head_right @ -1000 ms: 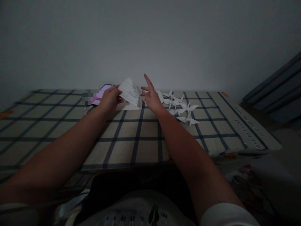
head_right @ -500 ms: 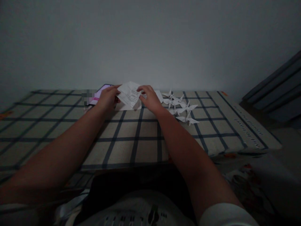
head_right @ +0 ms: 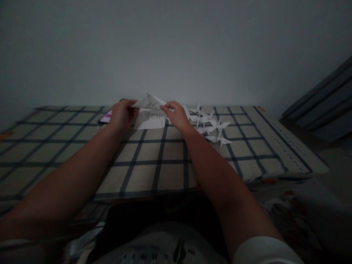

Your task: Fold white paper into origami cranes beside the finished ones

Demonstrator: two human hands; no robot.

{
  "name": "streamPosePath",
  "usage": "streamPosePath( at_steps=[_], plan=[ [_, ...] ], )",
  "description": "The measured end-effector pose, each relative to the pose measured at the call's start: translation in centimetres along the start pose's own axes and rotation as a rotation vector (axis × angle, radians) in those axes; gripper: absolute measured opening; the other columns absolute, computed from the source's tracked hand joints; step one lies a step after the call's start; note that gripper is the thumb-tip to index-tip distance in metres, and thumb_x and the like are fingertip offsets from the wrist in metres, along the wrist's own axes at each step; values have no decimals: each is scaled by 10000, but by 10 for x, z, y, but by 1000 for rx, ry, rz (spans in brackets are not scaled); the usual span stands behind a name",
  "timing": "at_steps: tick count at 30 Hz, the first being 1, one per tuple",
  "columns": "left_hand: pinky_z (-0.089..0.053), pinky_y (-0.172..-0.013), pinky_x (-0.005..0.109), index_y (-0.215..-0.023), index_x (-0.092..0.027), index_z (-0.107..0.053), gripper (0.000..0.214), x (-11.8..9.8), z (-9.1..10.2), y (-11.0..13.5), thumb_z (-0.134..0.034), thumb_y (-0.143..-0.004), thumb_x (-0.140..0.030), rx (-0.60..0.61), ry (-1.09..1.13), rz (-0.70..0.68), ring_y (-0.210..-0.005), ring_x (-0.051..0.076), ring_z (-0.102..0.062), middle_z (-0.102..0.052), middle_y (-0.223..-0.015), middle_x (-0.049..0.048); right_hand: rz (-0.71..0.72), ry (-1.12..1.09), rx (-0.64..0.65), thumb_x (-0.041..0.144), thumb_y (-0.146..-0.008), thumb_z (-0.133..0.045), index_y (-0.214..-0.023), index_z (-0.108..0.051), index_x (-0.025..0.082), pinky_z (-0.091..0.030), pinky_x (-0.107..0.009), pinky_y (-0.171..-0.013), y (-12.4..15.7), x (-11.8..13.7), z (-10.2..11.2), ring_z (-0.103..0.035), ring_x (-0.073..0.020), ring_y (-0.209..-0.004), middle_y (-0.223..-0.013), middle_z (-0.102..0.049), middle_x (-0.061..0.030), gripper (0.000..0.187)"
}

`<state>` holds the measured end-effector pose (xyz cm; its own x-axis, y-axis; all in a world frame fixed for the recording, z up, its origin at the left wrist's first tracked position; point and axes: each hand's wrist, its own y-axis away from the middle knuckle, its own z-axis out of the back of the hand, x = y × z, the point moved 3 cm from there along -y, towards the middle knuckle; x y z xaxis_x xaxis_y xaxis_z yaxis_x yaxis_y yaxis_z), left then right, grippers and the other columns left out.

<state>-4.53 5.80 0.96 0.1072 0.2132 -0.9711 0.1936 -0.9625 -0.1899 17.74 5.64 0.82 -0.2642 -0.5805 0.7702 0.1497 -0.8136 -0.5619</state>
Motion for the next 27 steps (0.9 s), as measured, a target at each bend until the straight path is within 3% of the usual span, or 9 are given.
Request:
streamPosePath(
  at_steps=[3, 6, 11, 14, 18, 22, 25, 27],
  plan=[
    [-414, -496, 224, -958, -210, -668, 308, -2, -5, 3, -637, -752, -438, 7, 95, -5, -566, 116, -563, -644, -709, 15, -123, -122, -40, 572, -842, -649, -792, -612, 210, -551, -310, -753, -1, -10, -2, -568, -151, -794, -812, -590, -11, 368],
    [-502, -580, 254, -1147, -235, -610, 501, -1, -15, 10, -672, -774, -563, 102, 125, 76, -691, 153, -655, -724, -914, 54, -171, -176, -108, 594, -831, -651, -795, -602, 207, -549, -294, -706, -2, -15, 0, -558, -131, -728, -804, -597, -6, 391],
    [-573, -753, 300, -1102, -186, -614, 502, 5, -29, 28, -839, -702, -393, 255, 80, 224, -889, 175, -693, -710, -1149, 128, -175, -145, -174, 589, -829, -662, -783, -594, 205, -533, -277, -695, -1, -9, 4, -581, -125, -712, -795, -618, -2, 393],
    [-577, -807, 313, -983, -147, -669, 391, 7, -35, 35, -840, -722, -382, 334, 74, 239, -945, 184, -687, -706, -1141, 146, -173, -154, -107, 568, -827, -671, -776, -606, 205, -527, -288, -700, 1, -5, 0, -589, -131, -700, -768, -628, 4, 371],
    [-562, -782, 272, -920, -154, -684, 323, 6, -32, 31, -834, -726, -363, 234, 105, 118, -865, 137, -672, -717, -1015, 79, -157, -111, 16, 525, -817, -704, -733, -611, 203, -507, -302, -711, 4, -2, -6, -570, -139, -684, -705, -619, 7, 345],
    [-548, -746, 238, -866, -156, -686, 287, 8, -27, 23, -844, -692, -321, 187, 78, 77, -758, 97, -643, -716, -912, 37, -148, -96, 56, 549, -828, -690, -729, -594, 205, -489, -289, -675, 6, 0, -9, -537, -128, -650, -666, -582, 17, 370],
    [-526, -678, 214, -805, -151, -693, 288, 11, -24, 21, -869, -647, -315, 176, 46, 80, -690, 89, -621, -710, -832, 29, -190, -158, 39, 616, -827, -665, -869, -594, 227, -503, -272, -656, 6, -1, -8, -584, -131, -687, -722, -614, 15, 397],
    [-508, -646, 204, -827, -150, -725, 309, 13, -25, 22, -883, -627, -325, 229, 9, 99, -696, 96, -625, -728, -863, 46, -221, -209, 22, 636, -823, -660, -1007, -598, 245, -524, -273, -663, 4, -2, -7, -625, -140, -741, -805, -656, 1, 436]
  ],
)
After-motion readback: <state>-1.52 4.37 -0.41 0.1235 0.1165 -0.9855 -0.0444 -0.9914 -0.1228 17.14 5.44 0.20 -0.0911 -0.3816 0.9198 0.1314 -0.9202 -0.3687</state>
